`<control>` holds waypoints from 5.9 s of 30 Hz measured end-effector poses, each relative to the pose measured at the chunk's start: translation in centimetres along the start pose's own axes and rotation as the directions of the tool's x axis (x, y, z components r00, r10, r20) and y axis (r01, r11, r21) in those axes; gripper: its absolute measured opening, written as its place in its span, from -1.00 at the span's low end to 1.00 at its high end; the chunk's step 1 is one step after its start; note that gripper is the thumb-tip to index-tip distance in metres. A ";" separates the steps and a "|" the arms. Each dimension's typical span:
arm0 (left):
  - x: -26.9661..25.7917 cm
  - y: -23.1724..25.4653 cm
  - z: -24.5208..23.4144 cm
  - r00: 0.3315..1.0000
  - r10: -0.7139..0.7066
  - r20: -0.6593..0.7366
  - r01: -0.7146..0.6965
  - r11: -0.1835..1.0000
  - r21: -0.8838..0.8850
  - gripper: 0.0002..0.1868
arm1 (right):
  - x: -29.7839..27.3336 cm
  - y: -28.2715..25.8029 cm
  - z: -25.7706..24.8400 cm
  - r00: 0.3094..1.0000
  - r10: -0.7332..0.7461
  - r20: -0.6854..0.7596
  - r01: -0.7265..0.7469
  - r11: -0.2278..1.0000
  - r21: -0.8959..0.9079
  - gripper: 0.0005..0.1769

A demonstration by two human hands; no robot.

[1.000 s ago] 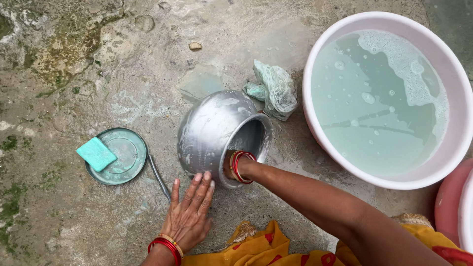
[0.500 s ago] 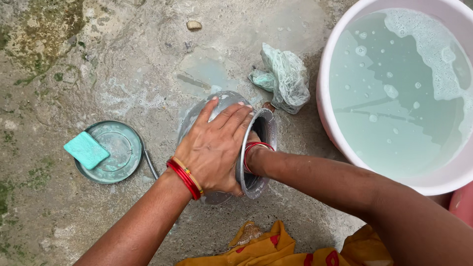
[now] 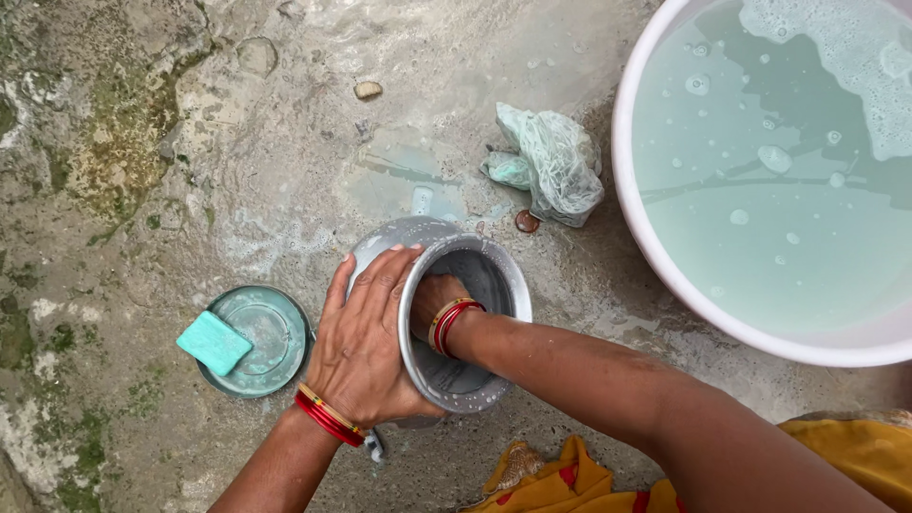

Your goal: The person scrubs metal pots and bowls with a scouring pad and soap, rinses them in a basin of water, and stacks them on a metal rack.

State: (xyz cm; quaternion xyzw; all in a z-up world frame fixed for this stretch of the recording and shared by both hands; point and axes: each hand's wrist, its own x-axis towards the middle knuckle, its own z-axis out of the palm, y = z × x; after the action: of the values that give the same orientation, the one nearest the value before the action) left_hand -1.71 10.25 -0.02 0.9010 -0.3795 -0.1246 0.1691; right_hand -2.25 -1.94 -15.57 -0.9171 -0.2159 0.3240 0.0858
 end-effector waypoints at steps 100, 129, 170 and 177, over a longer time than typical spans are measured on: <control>3.3 -0.5 -2.2 0.977 -0.046 0.208 0.025 0.994 0.104 0.75 | -0.4 -1.4 -3.7 0.988 -0.134 -0.073 0.140 0.987 0.074 -0.22; 4.7 -0.3 -1.1 0.955 0.179 0.236 -0.254 0.905 0.341 0.82 | -0.1 1.3 5.9 0.972 -0.205 -0.119 0.234 0.764 0.602 0.03; 1.7 0.0 -0.7 0.981 0.164 0.105 -0.189 0.930 0.315 0.79 | -1.0 0.7 2.3 0.988 -0.146 0.039 0.081 0.727 0.681 0.10; -1.6 0.7 -2.4 0.986 0.149 0.080 -0.161 0.972 0.170 0.79 | -3.6 0.9 1.7 0.993 -0.082 -0.081 0.110 0.893 0.437 -0.07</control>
State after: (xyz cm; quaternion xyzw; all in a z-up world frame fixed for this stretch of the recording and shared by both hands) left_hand -2.42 11.44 2.58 0.8755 -0.4636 -0.1069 0.0852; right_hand -5.51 -4.36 -15.22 -0.8714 -0.1793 0.3320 0.3134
